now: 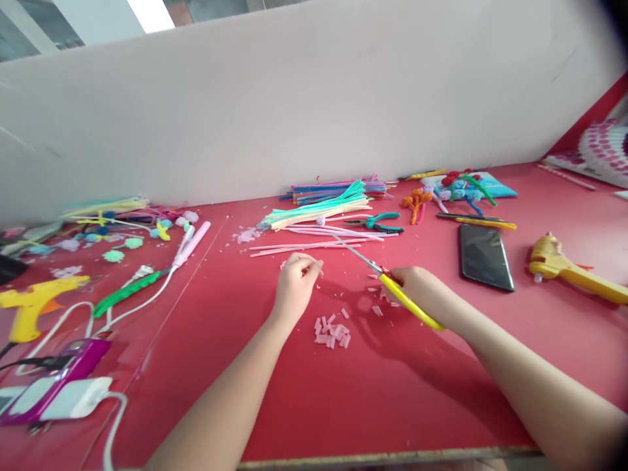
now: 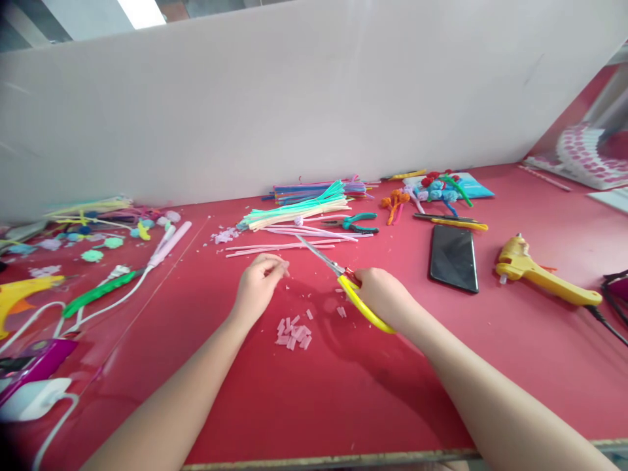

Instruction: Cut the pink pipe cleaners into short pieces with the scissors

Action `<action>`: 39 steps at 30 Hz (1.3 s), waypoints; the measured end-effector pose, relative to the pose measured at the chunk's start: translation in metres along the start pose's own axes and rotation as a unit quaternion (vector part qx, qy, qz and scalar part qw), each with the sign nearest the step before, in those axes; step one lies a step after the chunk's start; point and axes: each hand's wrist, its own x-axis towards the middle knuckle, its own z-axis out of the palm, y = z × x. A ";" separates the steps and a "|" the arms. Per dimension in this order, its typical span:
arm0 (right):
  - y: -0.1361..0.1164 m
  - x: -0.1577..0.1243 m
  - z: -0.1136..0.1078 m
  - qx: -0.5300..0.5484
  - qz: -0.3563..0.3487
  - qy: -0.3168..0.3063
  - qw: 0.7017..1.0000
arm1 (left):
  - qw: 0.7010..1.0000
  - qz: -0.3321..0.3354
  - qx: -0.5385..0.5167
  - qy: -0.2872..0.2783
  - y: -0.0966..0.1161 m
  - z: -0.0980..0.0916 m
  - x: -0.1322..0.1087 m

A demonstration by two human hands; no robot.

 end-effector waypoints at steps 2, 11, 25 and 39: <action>0.000 0.000 0.000 -0.020 0.007 0.008 1.000 | 1.000 -0.012 0.002 -0.017 -0.001 0.000 0.000; -0.005 -0.002 -0.004 -0.035 0.004 0.065 0.997 | 0.940 0.084 0.031 -0.328 0.026 -0.004 -0.016; -0.024 -0.020 0.006 0.204 -0.080 -0.041 0.975 | 0.948 -0.040 -0.128 -0.287 0.033 0.008 -0.023; -0.024 -0.021 0.004 0.278 -0.022 -0.019 0.960 | 0.999 -0.014 -0.023 -0.040 0.023 0.006 -0.014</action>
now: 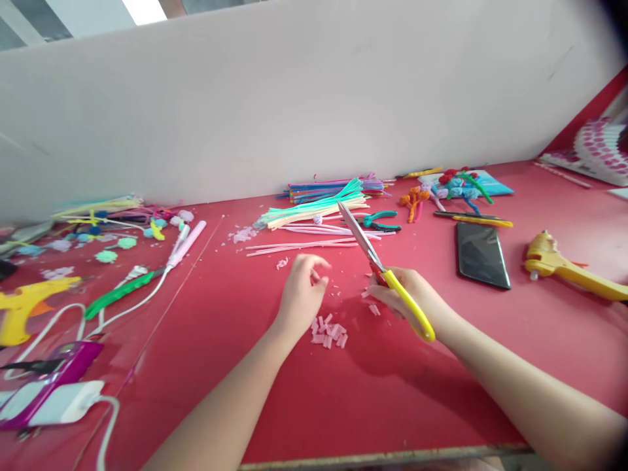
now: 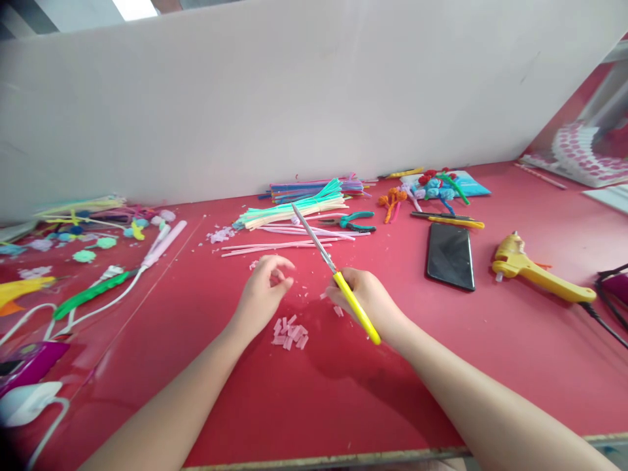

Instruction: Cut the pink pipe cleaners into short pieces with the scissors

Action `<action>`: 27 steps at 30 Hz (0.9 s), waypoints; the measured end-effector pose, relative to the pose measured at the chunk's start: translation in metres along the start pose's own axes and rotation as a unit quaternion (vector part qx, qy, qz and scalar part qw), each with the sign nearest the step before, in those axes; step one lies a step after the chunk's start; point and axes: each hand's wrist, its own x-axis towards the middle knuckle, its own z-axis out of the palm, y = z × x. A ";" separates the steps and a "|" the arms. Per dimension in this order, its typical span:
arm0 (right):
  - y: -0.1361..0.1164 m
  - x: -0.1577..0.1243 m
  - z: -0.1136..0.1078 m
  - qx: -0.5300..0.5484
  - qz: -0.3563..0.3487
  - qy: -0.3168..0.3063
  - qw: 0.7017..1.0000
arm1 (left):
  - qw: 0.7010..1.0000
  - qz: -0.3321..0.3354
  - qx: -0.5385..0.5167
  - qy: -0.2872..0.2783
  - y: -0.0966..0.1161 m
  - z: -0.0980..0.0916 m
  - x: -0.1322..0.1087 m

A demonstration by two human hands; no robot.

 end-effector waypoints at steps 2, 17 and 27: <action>0.000 0.000 0.001 -0.006 0.004 -0.002 1.000 | 1.000 0.008 -0.019 -0.018 0.003 0.000 0.000; 0.004 -0.001 0.010 -0.039 -0.014 0.006 0.999 | 0.968 -0.056 -0.136 -0.202 0.018 0.016 -0.024; 0.002 -0.001 0.010 -0.055 -0.038 0.007 0.998 | 0.966 -0.075 -0.169 -0.182 0.018 0.014 -0.019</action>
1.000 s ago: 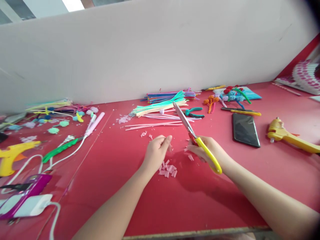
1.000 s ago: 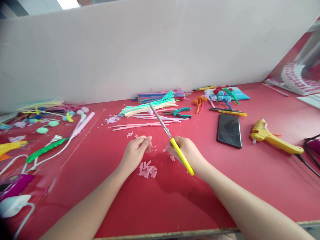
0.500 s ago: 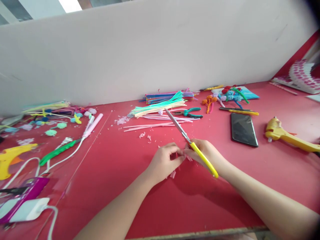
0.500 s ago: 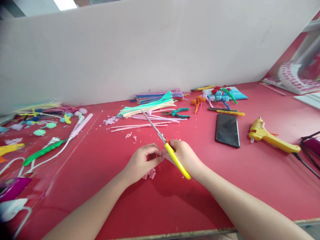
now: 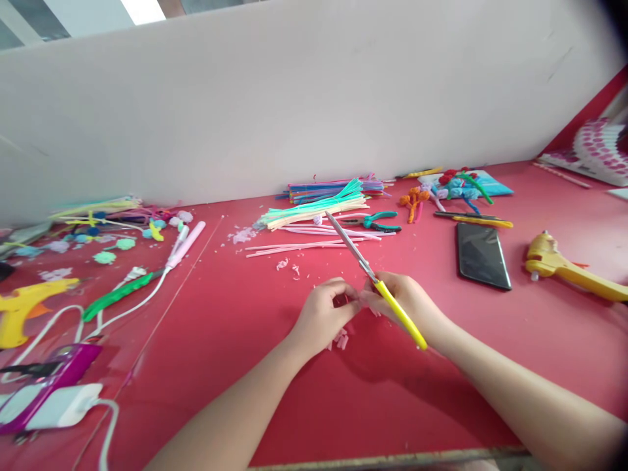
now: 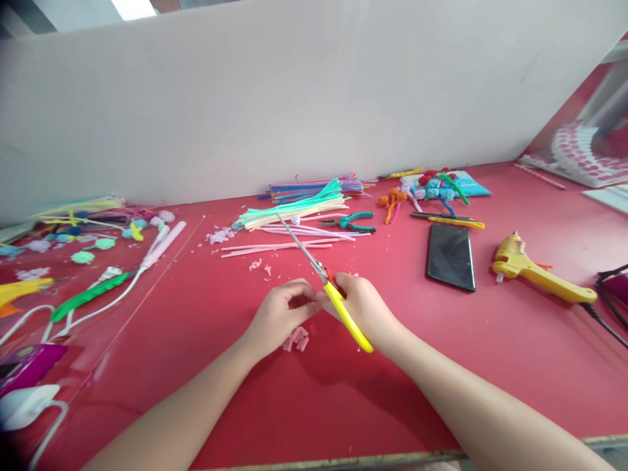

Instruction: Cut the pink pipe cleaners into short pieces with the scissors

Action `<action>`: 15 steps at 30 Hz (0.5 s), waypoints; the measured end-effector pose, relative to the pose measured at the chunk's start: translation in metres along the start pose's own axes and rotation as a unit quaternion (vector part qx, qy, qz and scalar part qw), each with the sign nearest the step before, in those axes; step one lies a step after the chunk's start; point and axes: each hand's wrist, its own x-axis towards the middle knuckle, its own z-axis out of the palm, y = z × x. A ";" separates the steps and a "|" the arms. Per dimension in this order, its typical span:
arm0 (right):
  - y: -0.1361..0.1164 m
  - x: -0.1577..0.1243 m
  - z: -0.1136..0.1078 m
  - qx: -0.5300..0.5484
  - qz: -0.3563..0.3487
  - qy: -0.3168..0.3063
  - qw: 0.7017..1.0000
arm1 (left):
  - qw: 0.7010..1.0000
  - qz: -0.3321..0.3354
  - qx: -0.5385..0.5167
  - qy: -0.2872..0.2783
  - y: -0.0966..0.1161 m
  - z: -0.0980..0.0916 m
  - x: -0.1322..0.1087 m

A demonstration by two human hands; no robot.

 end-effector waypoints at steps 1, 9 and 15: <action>0.001 0.000 -0.001 -0.005 -0.007 0.001 1.000 | 0.999 0.017 0.000 0.031 0.000 -0.002 0.002; 0.001 -0.004 -0.001 -0.165 -0.044 0.022 0.985 | 0.944 0.032 -0.250 0.212 -0.003 -0.018 0.011; 0.005 -0.002 0.003 -0.307 -0.049 0.070 0.948 | 0.923 0.050 -0.307 0.224 -0.003 -0.022 0.012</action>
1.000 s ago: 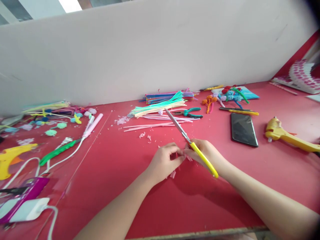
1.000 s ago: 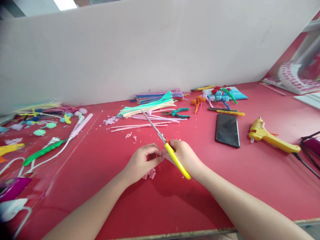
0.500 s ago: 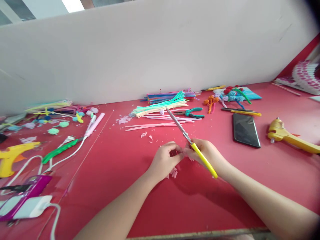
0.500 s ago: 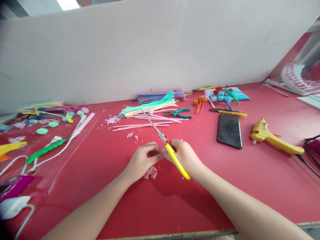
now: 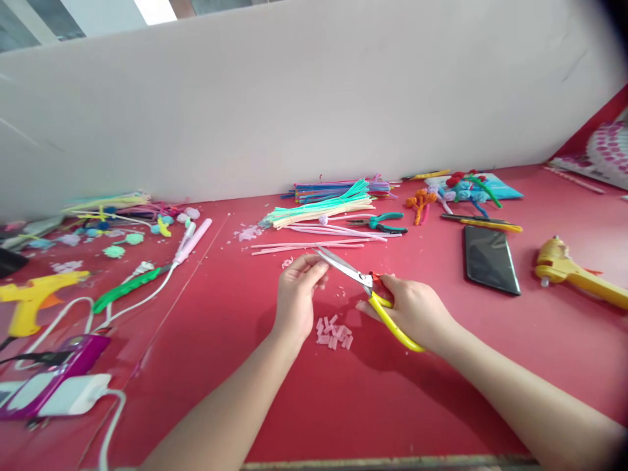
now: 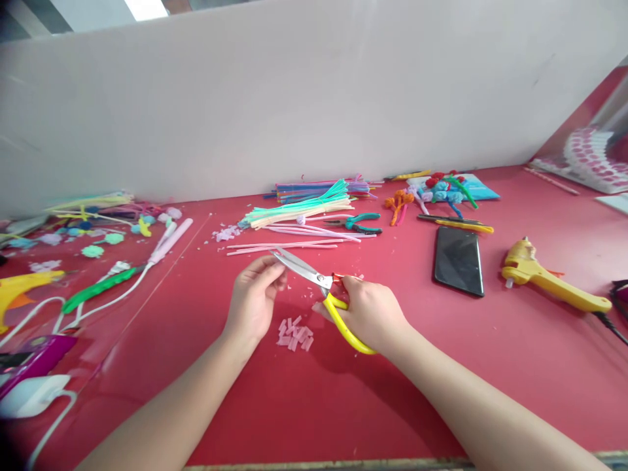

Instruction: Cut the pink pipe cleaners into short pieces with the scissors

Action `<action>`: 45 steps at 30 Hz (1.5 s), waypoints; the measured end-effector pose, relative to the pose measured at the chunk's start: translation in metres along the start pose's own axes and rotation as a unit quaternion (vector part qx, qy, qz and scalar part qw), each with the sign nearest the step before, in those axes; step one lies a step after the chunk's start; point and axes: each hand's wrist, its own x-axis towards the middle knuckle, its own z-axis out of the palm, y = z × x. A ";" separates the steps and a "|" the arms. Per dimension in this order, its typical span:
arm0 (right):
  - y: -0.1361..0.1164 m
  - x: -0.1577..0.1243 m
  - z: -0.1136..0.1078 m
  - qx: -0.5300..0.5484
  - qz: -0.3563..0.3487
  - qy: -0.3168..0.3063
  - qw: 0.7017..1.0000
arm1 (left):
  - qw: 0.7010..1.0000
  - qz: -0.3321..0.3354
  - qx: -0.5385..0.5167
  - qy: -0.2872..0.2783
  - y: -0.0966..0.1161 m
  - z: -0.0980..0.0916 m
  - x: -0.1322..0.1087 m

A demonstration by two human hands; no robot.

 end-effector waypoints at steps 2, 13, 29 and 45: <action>0.001 0.000 0.001 -0.021 -0.011 0.012 1.000 | 1.000 0.002 -0.011 0.007 0.000 -0.001 0.000; 0.005 0.000 0.001 -0.079 -0.036 0.036 0.996 | 1.000 0.012 -0.009 0.006 -0.001 -0.002 0.001; 0.007 -0.001 0.004 -0.107 -0.042 0.036 0.993 | 1.000 0.028 0.002 0.011 -0.001 -0.003 0.002; 0.004 -0.001 0.000 -0.097 -0.015 0.028 0.995 | 1.000 0.025 0.010 0.013 0.003 -0.003 0.001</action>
